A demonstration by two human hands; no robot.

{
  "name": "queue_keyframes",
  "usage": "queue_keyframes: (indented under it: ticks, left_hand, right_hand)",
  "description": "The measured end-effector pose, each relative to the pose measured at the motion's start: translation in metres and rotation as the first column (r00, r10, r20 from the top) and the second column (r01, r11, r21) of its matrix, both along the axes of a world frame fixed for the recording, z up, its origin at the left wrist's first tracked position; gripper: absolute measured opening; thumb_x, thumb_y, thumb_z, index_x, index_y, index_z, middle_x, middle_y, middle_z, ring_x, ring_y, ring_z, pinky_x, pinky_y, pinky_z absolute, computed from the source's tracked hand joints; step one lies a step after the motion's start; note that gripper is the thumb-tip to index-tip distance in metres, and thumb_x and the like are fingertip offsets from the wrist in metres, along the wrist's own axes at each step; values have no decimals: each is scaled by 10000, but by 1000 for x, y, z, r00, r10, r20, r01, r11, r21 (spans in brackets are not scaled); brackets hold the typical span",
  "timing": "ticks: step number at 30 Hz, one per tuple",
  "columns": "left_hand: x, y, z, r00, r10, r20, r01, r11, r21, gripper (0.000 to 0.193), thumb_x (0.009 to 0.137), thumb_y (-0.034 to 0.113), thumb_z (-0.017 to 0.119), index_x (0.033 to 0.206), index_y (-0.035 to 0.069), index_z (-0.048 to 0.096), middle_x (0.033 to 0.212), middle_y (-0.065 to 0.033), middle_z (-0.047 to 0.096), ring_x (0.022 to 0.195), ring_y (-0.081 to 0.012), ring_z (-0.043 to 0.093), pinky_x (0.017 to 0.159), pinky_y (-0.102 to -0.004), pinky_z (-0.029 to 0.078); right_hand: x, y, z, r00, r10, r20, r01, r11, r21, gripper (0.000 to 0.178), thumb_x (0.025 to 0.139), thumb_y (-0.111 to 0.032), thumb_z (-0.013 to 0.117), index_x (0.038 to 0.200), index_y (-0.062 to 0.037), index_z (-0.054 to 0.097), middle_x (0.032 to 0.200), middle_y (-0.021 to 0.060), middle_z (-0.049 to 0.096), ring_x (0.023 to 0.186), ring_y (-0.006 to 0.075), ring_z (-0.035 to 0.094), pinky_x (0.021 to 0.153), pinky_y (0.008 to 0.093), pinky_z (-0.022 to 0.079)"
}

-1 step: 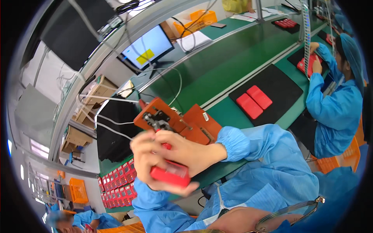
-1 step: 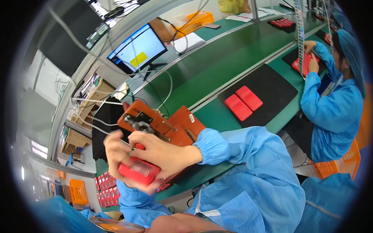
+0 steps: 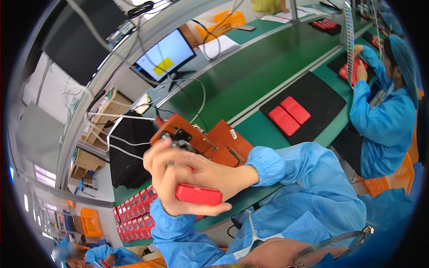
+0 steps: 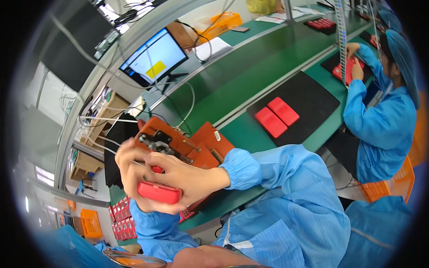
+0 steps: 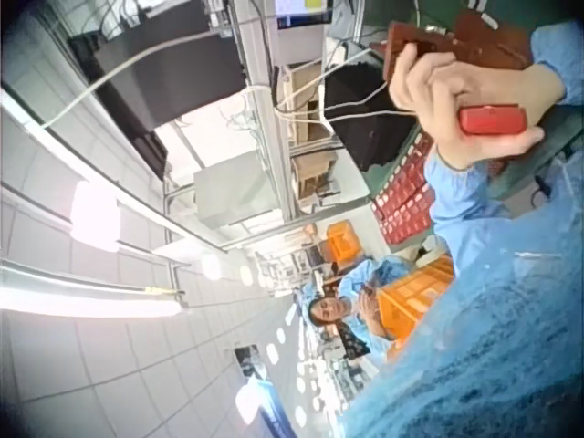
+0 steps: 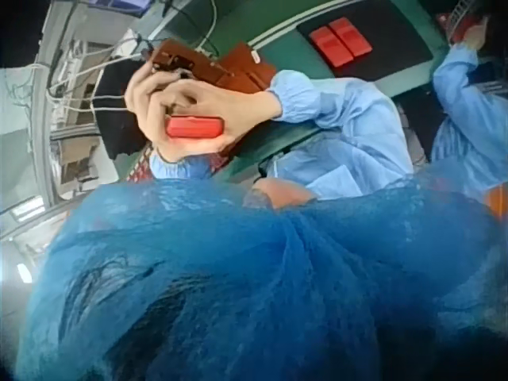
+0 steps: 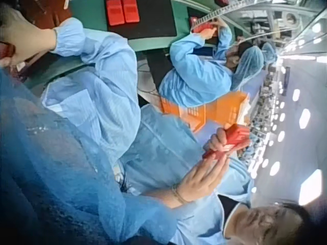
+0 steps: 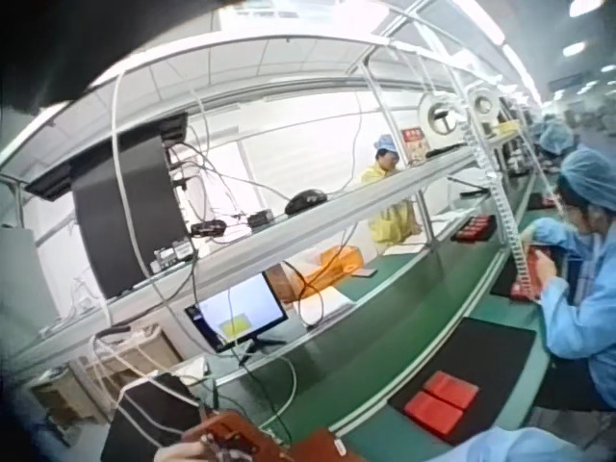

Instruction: The person tests and assembles handheld POS terminals by placing components into a manual press fixture, operating the press handle, snapping plastic housings onto the devices by hand, and arranging them on the workbench.

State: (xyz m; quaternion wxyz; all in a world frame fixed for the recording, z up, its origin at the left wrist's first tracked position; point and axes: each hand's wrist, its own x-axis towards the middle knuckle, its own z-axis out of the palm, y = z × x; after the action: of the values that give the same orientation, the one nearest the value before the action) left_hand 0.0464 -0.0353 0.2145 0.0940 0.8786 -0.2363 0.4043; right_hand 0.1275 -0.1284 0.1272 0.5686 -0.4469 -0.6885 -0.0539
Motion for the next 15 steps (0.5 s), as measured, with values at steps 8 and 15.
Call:
queue_keyframes:
  ticks: [8,15]
  left_hand:
    - [38,14,-9,840,-249,-481,203,968,-147,583,498,418,845,895,45,637,738,-63,643,609,-223,621,575,-289,477]
    - [39,6,-6,839,-228,-493,192,974,-124,538,544,402,835,896,44,642,672,-66,618,563,-225,603,521,-301,451]
  right_hand:
    - [83,-118,-49,804,-121,-583,-242,828,-506,508,783,-173,720,1207,-4,497,1108,87,600,1006,167,580,874,300,462]
    - [271,-259,-167,547,-826,-140,632,516,-578,398,848,-171,634,1177,11,506,1025,93,621,930,124,584,810,283,470]
